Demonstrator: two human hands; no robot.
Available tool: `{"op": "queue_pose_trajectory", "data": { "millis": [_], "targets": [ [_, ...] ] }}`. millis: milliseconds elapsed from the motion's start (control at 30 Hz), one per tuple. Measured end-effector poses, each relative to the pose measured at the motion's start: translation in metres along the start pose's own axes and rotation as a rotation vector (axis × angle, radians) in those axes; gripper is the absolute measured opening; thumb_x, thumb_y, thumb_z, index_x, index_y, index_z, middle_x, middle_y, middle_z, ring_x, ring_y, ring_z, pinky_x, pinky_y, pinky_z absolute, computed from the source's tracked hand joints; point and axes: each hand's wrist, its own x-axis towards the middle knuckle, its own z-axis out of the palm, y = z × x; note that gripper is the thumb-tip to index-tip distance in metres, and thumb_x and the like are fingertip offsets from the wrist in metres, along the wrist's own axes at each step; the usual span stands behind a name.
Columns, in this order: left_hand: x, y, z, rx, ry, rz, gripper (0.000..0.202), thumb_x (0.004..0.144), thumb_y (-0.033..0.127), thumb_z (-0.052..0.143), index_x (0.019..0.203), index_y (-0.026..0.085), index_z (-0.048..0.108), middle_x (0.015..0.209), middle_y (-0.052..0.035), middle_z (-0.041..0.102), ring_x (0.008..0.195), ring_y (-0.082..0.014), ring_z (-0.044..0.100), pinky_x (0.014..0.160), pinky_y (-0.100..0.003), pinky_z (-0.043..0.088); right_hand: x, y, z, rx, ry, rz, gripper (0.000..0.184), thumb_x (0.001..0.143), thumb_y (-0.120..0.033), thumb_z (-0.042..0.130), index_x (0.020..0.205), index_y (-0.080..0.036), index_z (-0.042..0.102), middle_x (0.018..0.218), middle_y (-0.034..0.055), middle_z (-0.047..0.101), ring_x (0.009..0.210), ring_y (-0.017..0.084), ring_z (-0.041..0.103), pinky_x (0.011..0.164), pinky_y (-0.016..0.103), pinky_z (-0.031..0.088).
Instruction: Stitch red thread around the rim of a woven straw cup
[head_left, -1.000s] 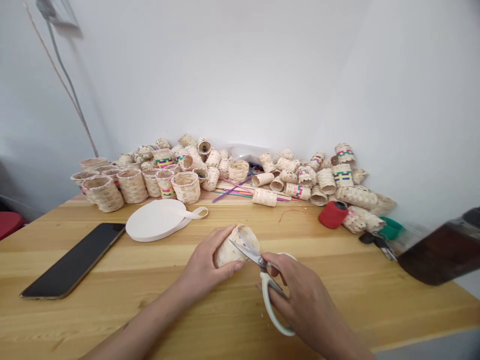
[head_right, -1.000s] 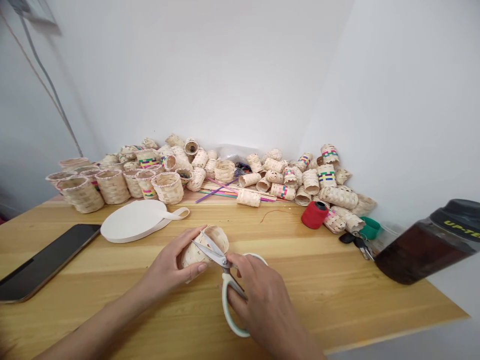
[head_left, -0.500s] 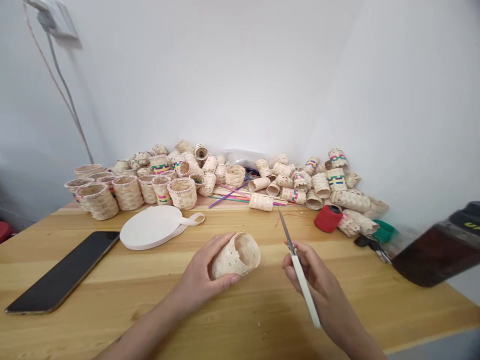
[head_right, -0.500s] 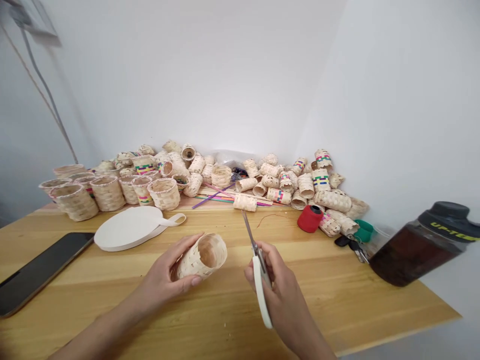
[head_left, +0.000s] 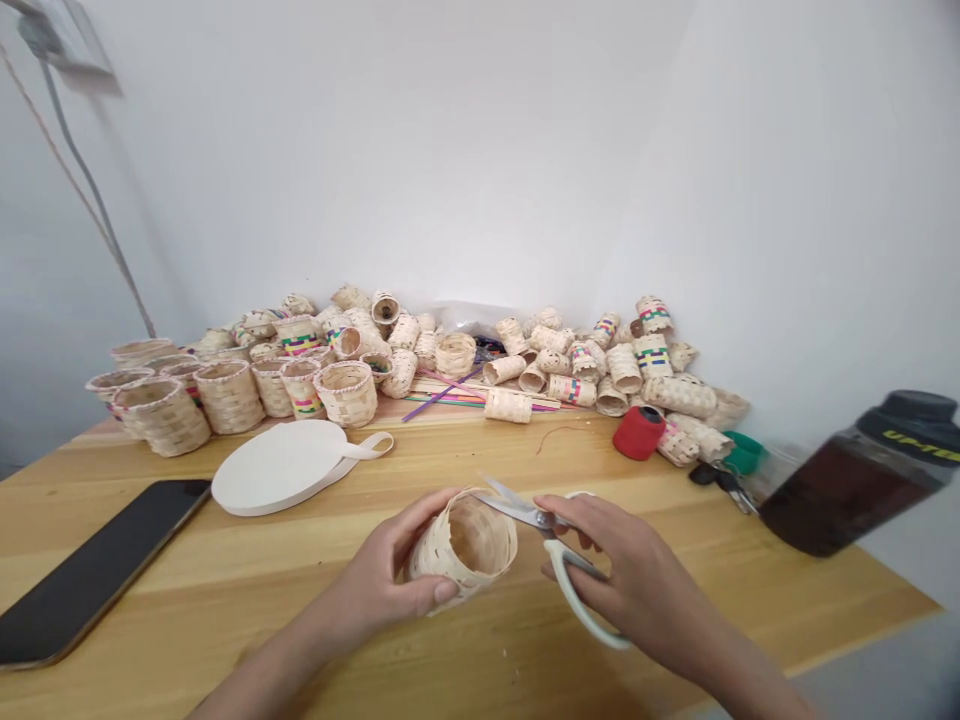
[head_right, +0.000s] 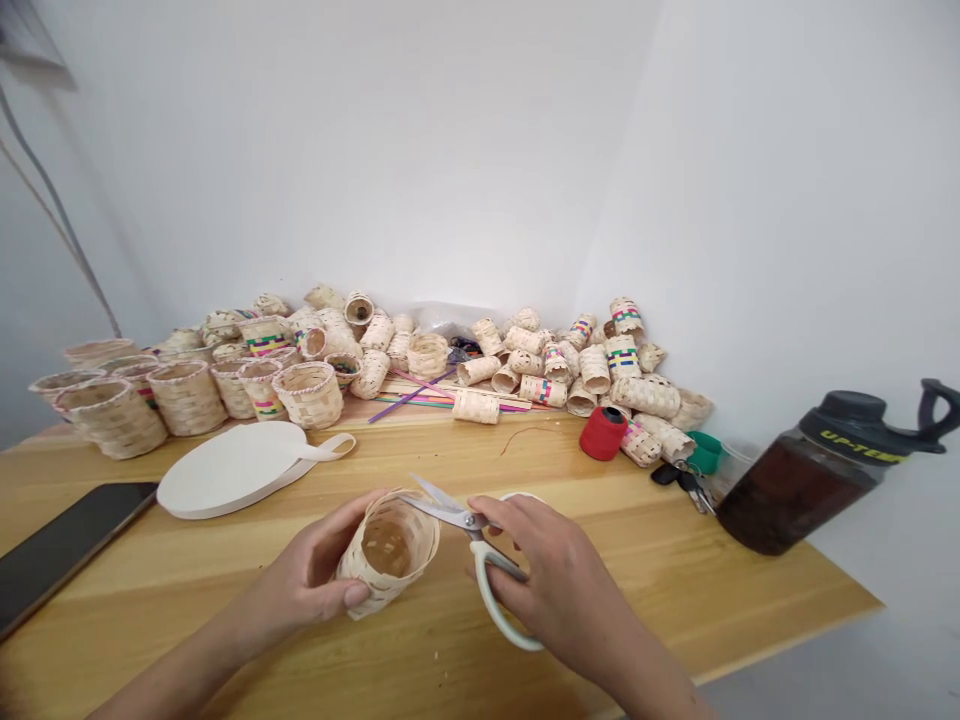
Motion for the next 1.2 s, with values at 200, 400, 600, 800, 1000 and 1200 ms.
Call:
{"op": "queue_pose_trajectory", "data": {
  "millis": [200, 400, 600, 800, 1000, 1200],
  "targets": [
    [-0.003, -0.002, -0.002, -0.018, -0.021, -0.028, 0.071, 0.071, 0.040, 0.075, 0.134, 0.026, 0.045, 0.141, -0.0080, 0.045, 0.131, -0.0314, 0.036, 0.108, -0.041, 0.031, 0.003, -0.004, -0.002, -0.039, -0.025, -0.037, 0.048, 0.083, -0.013, 0.056, 0.127, -0.029, 0.047, 0.104, 0.0020, 0.063, 0.092, 0.018, 0.059, 0.079, 0.030, 0.046],
    [-0.003, -0.003, -0.004, -0.036, -0.027, -0.016, 0.070, 0.071, 0.041, 0.076, 0.133, 0.027, 0.046, 0.138, -0.0077, 0.047, 0.129, -0.0316, 0.039, 0.107, -0.041, 0.031, 0.001, -0.005, -0.003, -0.032, 0.010, -0.018, 0.045, 0.083, -0.014, 0.056, 0.126, -0.027, 0.048, 0.103, 0.0028, 0.063, 0.091, 0.018, 0.059, 0.080, 0.031, 0.046],
    [-0.003, -0.002, -0.002, -0.066, -0.054, -0.044, 0.073, 0.069, 0.042, 0.076, 0.134, 0.024, 0.046, 0.138, -0.0102, 0.047, 0.128, -0.0336, 0.039, 0.106, -0.043, 0.031, 0.002, -0.009, 0.000, -0.041, -0.008, -0.048, 0.045, 0.083, -0.014, 0.056, 0.126, -0.026, 0.050, 0.106, 0.0050, 0.064, 0.094, 0.020, 0.060, 0.081, 0.031, 0.048],
    [-0.003, 0.000, 0.000, -0.106, -0.075, -0.054, 0.073, 0.068, 0.042, 0.077, 0.132, 0.023, 0.048, 0.135, -0.0113, 0.050, 0.126, -0.0353, 0.040, 0.104, -0.045, 0.031, 0.004, -0.011, -0.003, -0.081, -0.024, -0.080, 0.043, 0.082, -0.016, 0.055, 0.124, -0.024, 0.054, 0.106, 0.0071, 0.067, 0.093, 0.021, 0.063, 0.079, 0.031, 0.050],
    [-0.003, 0.002, 0.002, -0.148, -0.098, -0.086, 0.073, 0.068, 0.040, 0.077, 0.132, 0.022, 0.048, 0.136, -0.0110, 0.049, 0.128, -0.0350, 0.039, 0.101, -0.042, 0.034, 0.004, -0.011, -0.004, -0.088, -0.024, -0.096, 0.042, 0.080, -0.015, 0.056, 0.121, -0.021, 0.058, 0.101, 0.0069, 0.070, 0.085, 0.020, 0.066, 0.074, 0.028, 0.051],
    [-0.003, 0.003, 0.002, -0.140, -0.118, -0.077, 0.074, 0.068, 0.042, 0.077, 0.133, 0.023, 0.048, 0.137, -0.0110, 0.048, 0.130, -0.0355, 0.035, 0.101, -0.042, 0.034, 0.001, -0.009, 0.004, -0.046, -0.032, -0.087, 0.038, 0.083, -0.015, 0.055, 0.120, -0.020, 0.058, 0.097, 0.0062, 0.071, 0.082, 0.018, 0.067, 0.071, 0.026, 0.050]
  ]
}}
